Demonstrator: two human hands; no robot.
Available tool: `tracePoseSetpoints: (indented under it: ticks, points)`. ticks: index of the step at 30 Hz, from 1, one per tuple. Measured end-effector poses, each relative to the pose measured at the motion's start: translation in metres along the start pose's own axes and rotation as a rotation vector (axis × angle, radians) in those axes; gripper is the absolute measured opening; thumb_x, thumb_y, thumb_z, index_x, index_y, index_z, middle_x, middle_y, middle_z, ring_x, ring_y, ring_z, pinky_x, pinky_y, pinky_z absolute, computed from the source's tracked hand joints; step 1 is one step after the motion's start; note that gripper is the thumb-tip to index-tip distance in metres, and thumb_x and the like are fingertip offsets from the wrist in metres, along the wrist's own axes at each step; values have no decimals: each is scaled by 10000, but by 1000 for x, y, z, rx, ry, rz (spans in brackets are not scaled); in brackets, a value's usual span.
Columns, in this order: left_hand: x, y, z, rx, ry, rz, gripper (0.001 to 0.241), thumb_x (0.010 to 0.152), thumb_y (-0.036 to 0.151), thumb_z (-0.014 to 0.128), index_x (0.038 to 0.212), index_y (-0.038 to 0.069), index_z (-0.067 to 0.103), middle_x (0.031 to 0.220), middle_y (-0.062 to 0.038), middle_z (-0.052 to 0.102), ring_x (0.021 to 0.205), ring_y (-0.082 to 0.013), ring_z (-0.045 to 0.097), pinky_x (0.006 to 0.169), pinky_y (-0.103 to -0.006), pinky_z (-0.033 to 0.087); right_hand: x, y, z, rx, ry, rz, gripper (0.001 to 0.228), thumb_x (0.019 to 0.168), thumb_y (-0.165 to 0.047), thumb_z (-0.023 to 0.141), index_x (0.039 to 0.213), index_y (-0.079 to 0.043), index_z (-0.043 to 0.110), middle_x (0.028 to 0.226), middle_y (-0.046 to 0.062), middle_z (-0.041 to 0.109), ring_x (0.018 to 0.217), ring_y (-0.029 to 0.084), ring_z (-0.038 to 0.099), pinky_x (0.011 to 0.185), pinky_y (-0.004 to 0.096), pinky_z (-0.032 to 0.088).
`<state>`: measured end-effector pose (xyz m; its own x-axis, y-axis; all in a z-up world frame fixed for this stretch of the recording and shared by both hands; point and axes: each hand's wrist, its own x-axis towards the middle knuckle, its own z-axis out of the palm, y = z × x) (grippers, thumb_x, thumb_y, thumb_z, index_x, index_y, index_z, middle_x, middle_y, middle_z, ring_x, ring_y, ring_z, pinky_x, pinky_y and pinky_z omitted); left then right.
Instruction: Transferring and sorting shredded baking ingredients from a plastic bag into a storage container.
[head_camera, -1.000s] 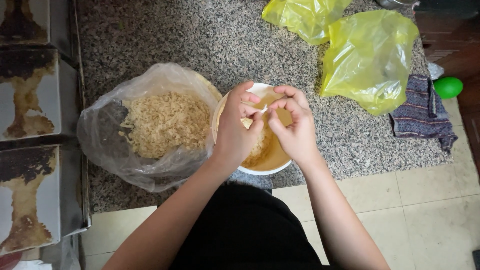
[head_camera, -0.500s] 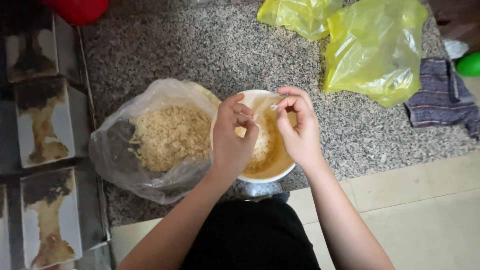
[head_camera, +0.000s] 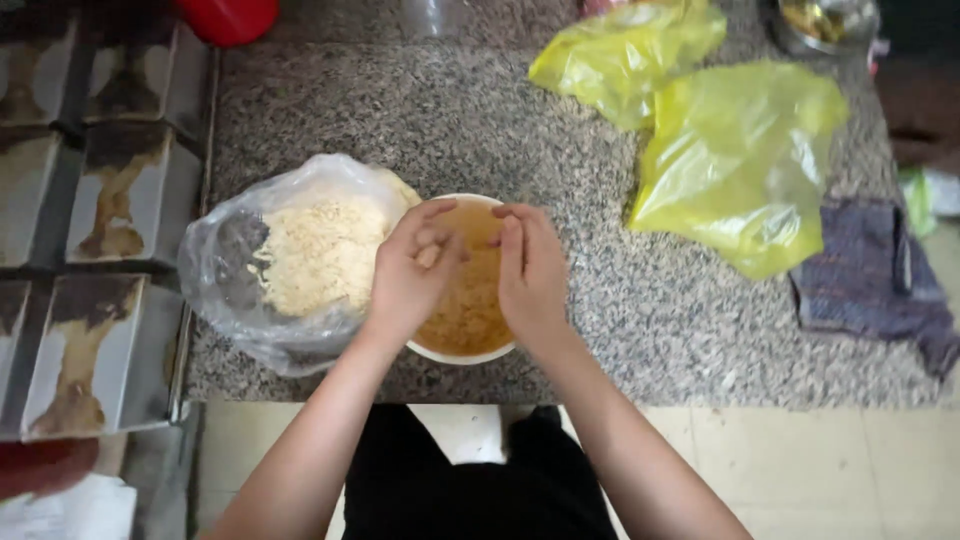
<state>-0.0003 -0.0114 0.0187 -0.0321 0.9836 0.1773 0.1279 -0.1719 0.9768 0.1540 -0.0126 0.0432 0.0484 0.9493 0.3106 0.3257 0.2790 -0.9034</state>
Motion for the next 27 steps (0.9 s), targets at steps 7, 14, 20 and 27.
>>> tracePoseSetpoints:
  ticks: [7,14,20,27]
  points:
    - [9,-19,10,337,37,211,623,760,2,781,1354,24,598,1164,-232,699,1097,-430,673,1010,-522,508,2,13,1,-269,-62,-224,147,1055,-71,577,1085,11,695,1015,218,686,972,414,663,885,482,520]
    - [6,-15,17,288,32,94,557,839,154,662,1385,174,558,1161,-131,679,1105,-330,692,986,-459,551,1,16,1,-380,24,-99,217,1049,-23,540,1236,-28,649,1062,227,707,971,432,680,856,500,529]
    - [-2,9,9,14,-36,240,747,808,82,646,1510,60,393,1560,-296,362,1403,-527,441,1162,-578,422,-5,24,-1,-227,56,-70,199,1028,59,576,1194,-19,655,1092,148,703,949,264,681,874,400,533]
    - [-5,15,3,-67,-200,221,777,835,135,604,1565,106,338,1642,-316,240,1445,-581,377,1136,-641,430,-9,17,-2,-141,61,1,194,1000,117,560,1136,24,661,1018,152,709,879,204,686,867,356,537]
